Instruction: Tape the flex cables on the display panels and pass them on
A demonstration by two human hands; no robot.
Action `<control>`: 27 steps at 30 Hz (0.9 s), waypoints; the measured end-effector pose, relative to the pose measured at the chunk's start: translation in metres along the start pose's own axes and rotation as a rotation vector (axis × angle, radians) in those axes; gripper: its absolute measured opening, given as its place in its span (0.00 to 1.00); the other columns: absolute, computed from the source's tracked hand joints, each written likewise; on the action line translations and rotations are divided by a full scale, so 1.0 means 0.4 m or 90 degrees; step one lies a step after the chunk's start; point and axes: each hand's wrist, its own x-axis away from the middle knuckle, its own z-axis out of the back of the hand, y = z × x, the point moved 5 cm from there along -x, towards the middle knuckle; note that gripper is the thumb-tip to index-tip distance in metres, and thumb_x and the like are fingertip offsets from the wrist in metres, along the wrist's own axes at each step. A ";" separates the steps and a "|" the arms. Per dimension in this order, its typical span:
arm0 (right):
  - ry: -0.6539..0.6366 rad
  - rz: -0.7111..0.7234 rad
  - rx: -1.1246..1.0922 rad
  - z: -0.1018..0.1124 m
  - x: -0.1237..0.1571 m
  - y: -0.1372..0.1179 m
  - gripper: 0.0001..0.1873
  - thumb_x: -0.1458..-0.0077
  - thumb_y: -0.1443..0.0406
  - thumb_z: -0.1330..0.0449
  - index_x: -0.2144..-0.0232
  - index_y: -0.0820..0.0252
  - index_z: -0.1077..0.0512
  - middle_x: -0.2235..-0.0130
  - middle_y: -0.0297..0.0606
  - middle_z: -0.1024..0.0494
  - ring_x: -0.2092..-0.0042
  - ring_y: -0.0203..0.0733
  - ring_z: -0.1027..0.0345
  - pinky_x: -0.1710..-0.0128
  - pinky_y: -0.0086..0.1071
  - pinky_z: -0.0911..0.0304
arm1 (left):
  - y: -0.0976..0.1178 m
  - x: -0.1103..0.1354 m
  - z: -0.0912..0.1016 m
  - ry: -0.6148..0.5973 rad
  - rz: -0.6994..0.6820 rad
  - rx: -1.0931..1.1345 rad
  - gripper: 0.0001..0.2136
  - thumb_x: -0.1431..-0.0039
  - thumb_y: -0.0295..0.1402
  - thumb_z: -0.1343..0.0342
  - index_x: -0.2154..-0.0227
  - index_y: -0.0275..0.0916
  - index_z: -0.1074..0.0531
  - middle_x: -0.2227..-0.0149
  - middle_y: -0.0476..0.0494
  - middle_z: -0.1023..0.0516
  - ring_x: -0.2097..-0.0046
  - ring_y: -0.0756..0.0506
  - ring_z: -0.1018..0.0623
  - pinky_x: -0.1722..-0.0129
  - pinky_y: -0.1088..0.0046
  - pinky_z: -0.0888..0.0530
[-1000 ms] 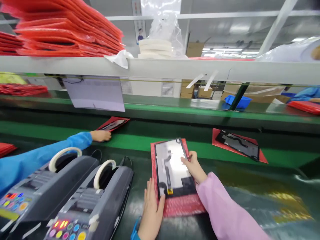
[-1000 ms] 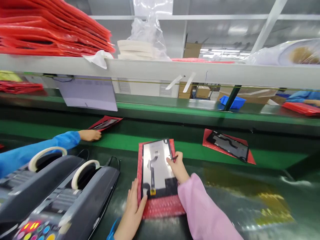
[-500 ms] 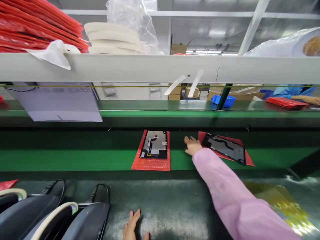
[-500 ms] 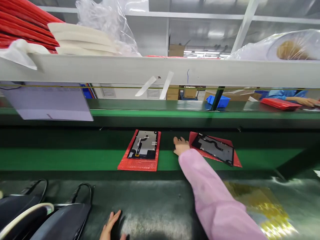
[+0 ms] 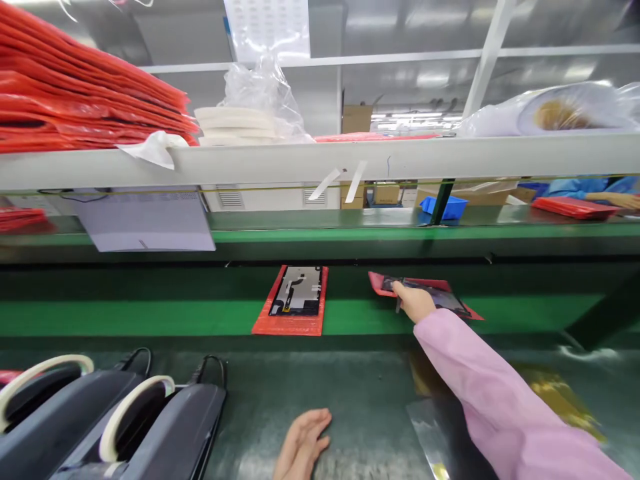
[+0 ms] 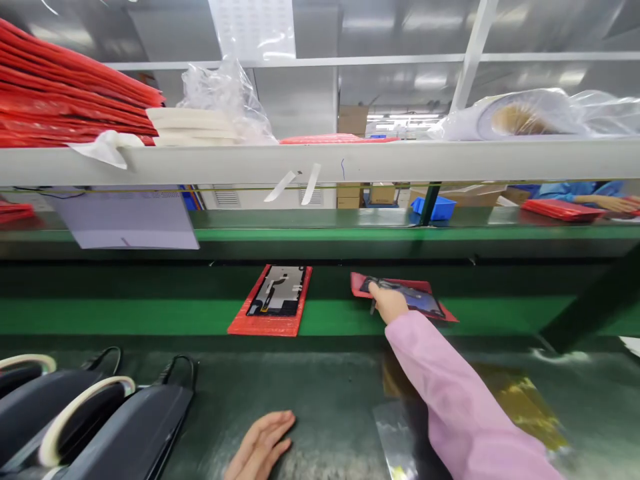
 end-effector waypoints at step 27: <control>-0.002 -0.304 -0.754 -0.104 0.715 0.064 0.25 0.53 0.42 0.33 0.72 0.56 0.28 0.77 0.32 0.26 0.77 0.38 0.32 0.75 0.31 0.35 | 0.055 0.143 -0.094 0.128 -0.280 -0.552 0.31 0.35 0.43 0.46 0.32 0.41 0.45 0.28 0.35 0.45 0.28 0.33 0.46 0.30 0.49 0.47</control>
